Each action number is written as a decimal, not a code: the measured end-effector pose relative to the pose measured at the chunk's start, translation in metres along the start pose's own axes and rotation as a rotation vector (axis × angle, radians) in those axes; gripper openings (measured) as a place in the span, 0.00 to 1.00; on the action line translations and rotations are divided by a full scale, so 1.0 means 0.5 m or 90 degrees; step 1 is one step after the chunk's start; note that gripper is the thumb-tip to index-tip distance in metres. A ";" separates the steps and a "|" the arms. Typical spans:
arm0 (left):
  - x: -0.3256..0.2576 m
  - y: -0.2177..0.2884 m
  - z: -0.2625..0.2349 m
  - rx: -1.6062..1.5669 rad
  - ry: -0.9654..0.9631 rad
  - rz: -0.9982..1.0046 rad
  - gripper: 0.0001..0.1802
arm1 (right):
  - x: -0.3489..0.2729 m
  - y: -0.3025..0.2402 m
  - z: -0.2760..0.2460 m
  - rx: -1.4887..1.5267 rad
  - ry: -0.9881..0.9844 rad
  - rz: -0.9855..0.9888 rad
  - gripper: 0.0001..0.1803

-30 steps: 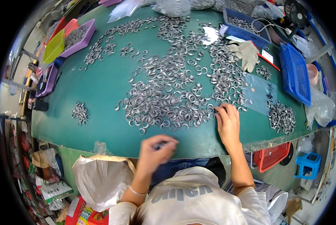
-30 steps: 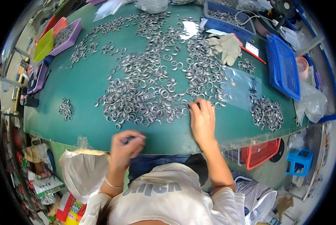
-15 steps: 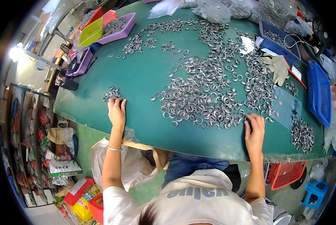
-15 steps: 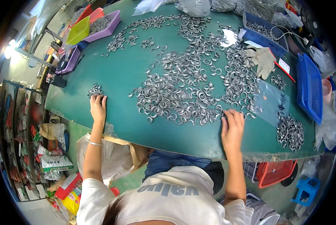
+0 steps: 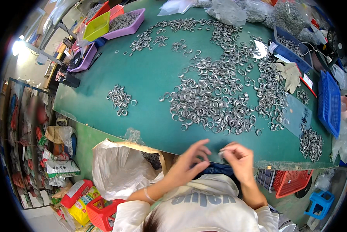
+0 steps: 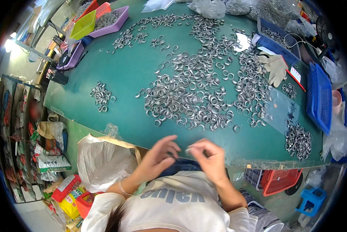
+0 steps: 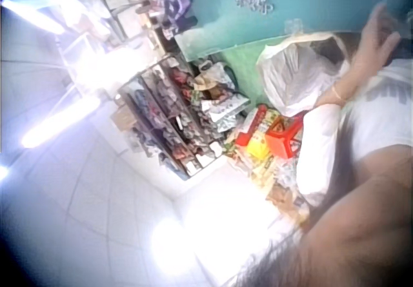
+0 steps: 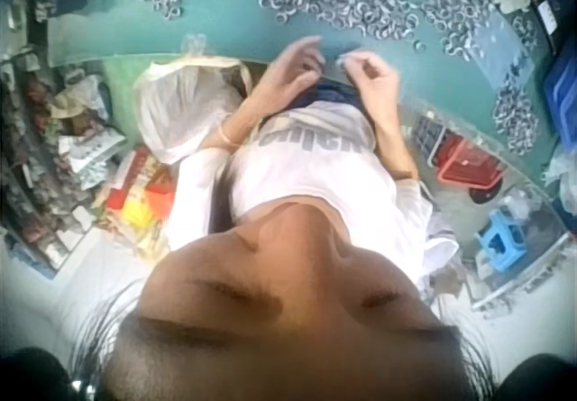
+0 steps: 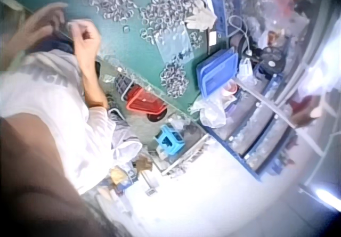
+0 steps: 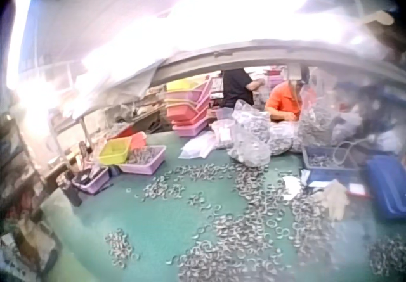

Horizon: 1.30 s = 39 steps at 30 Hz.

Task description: The person writes on a small card with a red pen and then handles several small circular metal components on a green workbench, examining and sorting them.

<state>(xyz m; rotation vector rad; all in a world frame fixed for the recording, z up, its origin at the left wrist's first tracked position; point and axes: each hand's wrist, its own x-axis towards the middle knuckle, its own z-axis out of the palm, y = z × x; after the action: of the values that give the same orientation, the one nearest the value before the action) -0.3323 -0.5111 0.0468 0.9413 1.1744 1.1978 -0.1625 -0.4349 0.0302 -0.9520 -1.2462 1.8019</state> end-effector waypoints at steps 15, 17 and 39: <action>0.038 -0.079 0.004 -0.321 0.010 -0.203 0.16 | 0.123 0.008 -0.038 -0.898 0.135 -0.318 0.14; 0.039 -0.086 -0.001 -0.305 0.019 -0.186 0.16 | 0.118 0.012 -0.053 -0.850 0.152 -0.346 0.13; 0.074 -0.081 0.022 -0.194 -0.031 -0.143 0.12 | 0.097 -0.016 -0.055 -0.709 0.242 -0.321 0.04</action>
<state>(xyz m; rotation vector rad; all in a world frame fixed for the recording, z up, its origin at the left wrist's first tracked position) -0.3150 -0.4803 0.0033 0.5908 0.9952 1.1257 -0.1592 -0.3789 0.0227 -1.2891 -2.0061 0.4106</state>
